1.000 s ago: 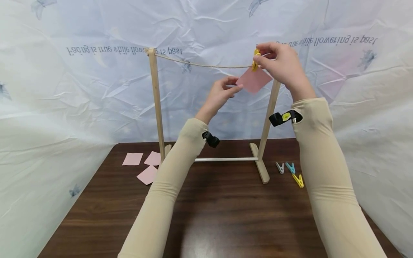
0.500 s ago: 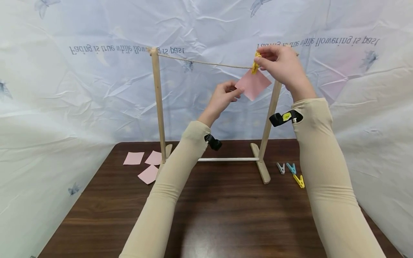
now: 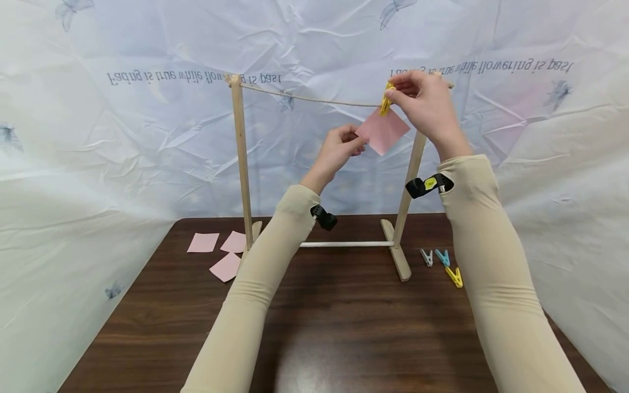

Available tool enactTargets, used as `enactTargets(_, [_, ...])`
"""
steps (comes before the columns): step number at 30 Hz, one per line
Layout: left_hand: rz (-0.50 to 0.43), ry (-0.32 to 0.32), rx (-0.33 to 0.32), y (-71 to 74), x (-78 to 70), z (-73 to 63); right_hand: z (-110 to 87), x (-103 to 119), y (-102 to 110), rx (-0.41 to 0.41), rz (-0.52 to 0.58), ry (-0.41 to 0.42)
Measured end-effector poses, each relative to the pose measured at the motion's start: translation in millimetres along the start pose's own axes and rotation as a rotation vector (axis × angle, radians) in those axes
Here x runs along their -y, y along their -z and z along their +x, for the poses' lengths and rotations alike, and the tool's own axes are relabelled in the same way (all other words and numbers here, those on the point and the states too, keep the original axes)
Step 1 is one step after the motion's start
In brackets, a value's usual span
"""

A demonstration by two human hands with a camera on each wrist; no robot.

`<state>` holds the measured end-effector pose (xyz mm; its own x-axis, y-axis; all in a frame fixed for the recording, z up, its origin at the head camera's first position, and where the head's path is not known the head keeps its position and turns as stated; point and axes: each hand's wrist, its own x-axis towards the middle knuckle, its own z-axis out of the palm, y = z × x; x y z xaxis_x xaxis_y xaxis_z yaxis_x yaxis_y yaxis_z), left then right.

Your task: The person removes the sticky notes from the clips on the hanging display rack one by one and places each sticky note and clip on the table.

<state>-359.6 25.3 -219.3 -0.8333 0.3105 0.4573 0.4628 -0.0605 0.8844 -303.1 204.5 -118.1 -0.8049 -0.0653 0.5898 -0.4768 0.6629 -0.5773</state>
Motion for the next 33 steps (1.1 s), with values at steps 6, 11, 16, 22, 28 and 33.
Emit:
enactTargets(6, [-0.003,0.009,-0.002,0.8,-2.8,0.1,-1.5,1.7,-1.9,-0.086,0.049,0.043])
enactTargets(11, [-0.014,0.025,0.002,2.1,-4.6,-0.3,-1.9,2.7,-1.5,-0.14,0.089,0.069])
enactTargets(16, [-0.021,0.021,0.011,2.4,-4.2,-0.6,-0.9,2.2,-0.2,-0.18,0.164,0.077])
enactTargets(22, [-0.022,0.01,0.031,3.1,1.7,-2.9,-1.2,3.3,-0.7,-0.225,0.207,0.094])
enactTargets(28, [0.012,0.015,0.068,4.0,6.9,-6.3,-3.6,4.3,3.3,-0.254,0.282,0.092])
enactTargets(33, [0.023,0.004,0.075,7.7,5.2,-8.0,-5.6,1.6,7.3,-0.221,0.222,0.07])
